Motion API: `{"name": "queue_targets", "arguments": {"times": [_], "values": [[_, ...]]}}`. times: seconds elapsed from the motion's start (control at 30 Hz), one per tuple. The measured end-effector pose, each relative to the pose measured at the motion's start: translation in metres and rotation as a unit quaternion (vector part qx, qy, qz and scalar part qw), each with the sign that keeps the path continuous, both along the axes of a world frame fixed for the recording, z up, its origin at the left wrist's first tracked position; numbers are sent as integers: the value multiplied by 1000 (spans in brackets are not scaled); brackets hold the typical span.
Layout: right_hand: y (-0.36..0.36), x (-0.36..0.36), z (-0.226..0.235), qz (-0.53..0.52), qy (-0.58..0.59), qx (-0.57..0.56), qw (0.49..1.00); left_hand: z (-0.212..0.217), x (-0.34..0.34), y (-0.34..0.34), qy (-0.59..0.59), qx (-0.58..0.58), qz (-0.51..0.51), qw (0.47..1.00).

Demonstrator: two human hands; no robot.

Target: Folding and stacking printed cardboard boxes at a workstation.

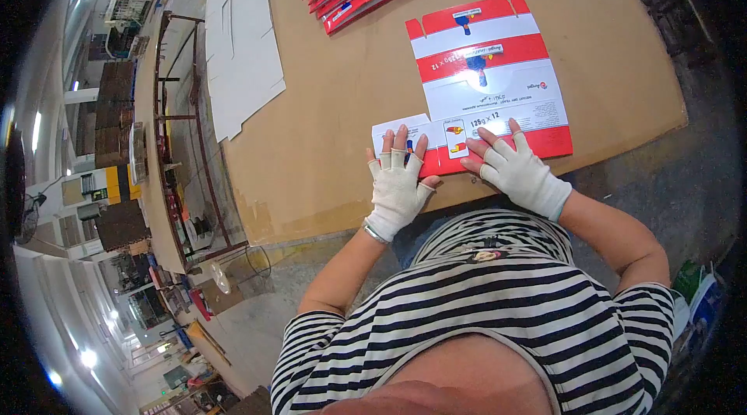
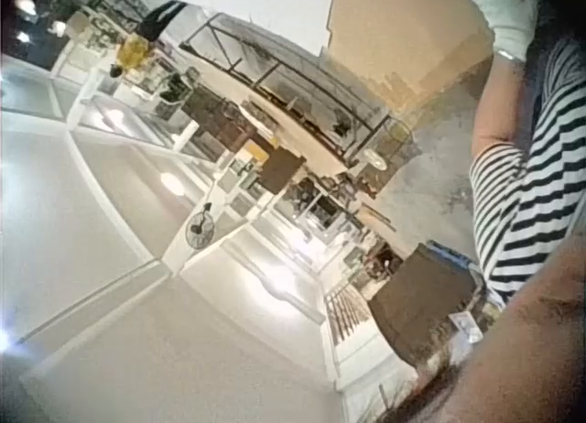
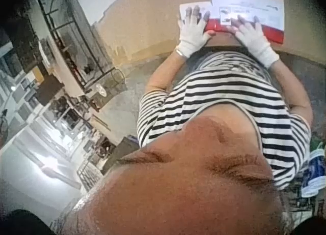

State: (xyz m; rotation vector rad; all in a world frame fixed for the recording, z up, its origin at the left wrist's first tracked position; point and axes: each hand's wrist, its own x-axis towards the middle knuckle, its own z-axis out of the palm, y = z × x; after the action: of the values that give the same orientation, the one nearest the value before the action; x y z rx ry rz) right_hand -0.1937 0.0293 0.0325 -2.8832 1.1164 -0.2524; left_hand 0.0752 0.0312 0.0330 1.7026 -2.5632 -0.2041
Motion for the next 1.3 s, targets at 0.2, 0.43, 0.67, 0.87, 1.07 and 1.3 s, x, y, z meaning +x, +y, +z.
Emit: {"name": "queue_targets", "arguments": {"times": [0.2,0.43,0.67,0.87,1.07,1.3], "values": [[-34,-14,15,44,-51,150,986,4,16,-26,34,22,-79,996],[-25,-7,-2,-10,-27,69,997,1,8,-22,-25,42,-65,997],[-21,-5,-7,-36,-17,77,996,3,1,-17,7,71,-32,997],[-24,-2,-6,-35,-19,80,996,-1,-6,-14,20,78,36,996],[-28,-5,3,-28,-38,104,993,-11,-17,-44,79,21,120,989],[-50,-3,24,60,41,30,997,-19,47,-146,181,-160,143,960]]}}
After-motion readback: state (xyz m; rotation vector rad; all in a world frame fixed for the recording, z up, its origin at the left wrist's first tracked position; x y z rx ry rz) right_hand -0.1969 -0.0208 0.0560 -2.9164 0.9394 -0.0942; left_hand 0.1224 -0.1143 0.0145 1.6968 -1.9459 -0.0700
